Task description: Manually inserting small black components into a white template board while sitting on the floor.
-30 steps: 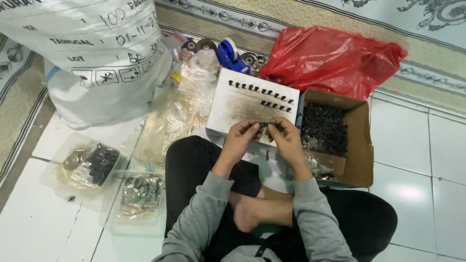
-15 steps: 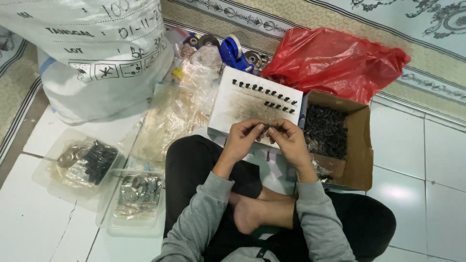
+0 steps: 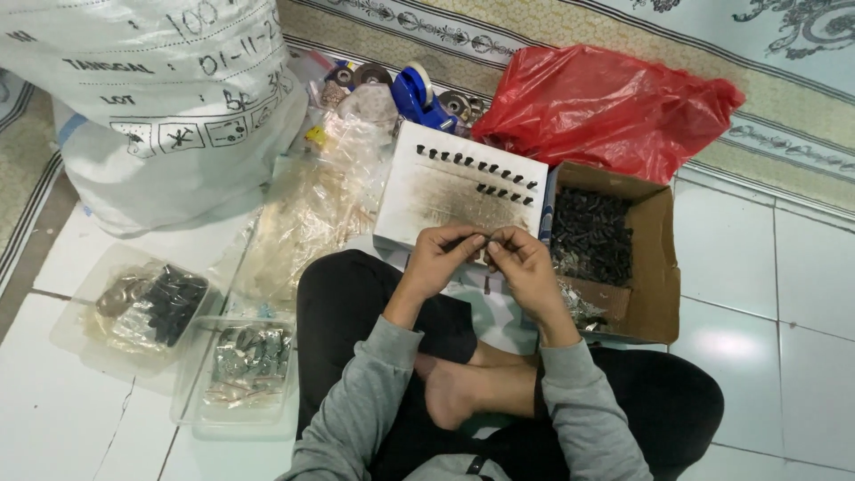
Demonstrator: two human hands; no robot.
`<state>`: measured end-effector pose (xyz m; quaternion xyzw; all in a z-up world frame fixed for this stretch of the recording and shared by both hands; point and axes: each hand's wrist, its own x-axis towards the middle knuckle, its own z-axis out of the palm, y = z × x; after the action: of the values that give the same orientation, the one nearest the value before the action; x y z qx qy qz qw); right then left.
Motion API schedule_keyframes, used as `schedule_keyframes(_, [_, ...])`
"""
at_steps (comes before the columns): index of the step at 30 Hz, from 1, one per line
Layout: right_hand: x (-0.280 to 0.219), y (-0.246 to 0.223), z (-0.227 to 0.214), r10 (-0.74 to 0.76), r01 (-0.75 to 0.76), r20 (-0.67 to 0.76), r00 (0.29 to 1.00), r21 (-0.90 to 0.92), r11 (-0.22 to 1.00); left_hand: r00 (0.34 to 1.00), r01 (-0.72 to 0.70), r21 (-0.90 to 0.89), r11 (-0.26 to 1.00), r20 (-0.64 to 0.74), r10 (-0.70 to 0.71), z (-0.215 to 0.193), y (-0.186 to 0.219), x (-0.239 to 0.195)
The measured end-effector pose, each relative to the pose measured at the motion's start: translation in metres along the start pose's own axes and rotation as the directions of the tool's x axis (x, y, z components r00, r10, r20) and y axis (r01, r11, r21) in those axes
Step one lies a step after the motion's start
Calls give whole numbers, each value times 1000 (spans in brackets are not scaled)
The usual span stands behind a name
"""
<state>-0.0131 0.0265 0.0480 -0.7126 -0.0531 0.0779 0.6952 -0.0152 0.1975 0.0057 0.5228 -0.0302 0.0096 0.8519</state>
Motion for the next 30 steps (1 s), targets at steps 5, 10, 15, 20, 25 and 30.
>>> schedule_keyframes(5, [-4, 3, 10, -16, 17, -51, 999, 24, 1000, 1000, 4, -29, 1000, -4, -4, 3, -8, 1])
schedule_keyframes(10, [1, 8, 5, -3, 2, -52, 999, -19, 1000, 1000, 14, -38, 999, -2, -14, -2, -21, 7])
schedule_keyframes(15, [7, 17, -1, 66, -51, -106, 992, 141, 989, 1000, -23, -76, 997, -8, 23, 4, -13, 7])
schedule_keyframes(20, [8, 8, 5, 108, -97, -90, 990, 126, 987, 999, -32, -111, 993, -25, 29, 0, -26, 11])
schedule_keyframes(25, [10, 6, 0, 188, -187, -30, 982, 48, 981, 1000, -12, -102, 995, 9, 13, -7, -29, 12])
schedule_keyframes(30, [9, 2, -1, 243, -240, -67, 968, 44, 970, 1000, 6, -100, 995, 30, -3, -4, -31, 12])
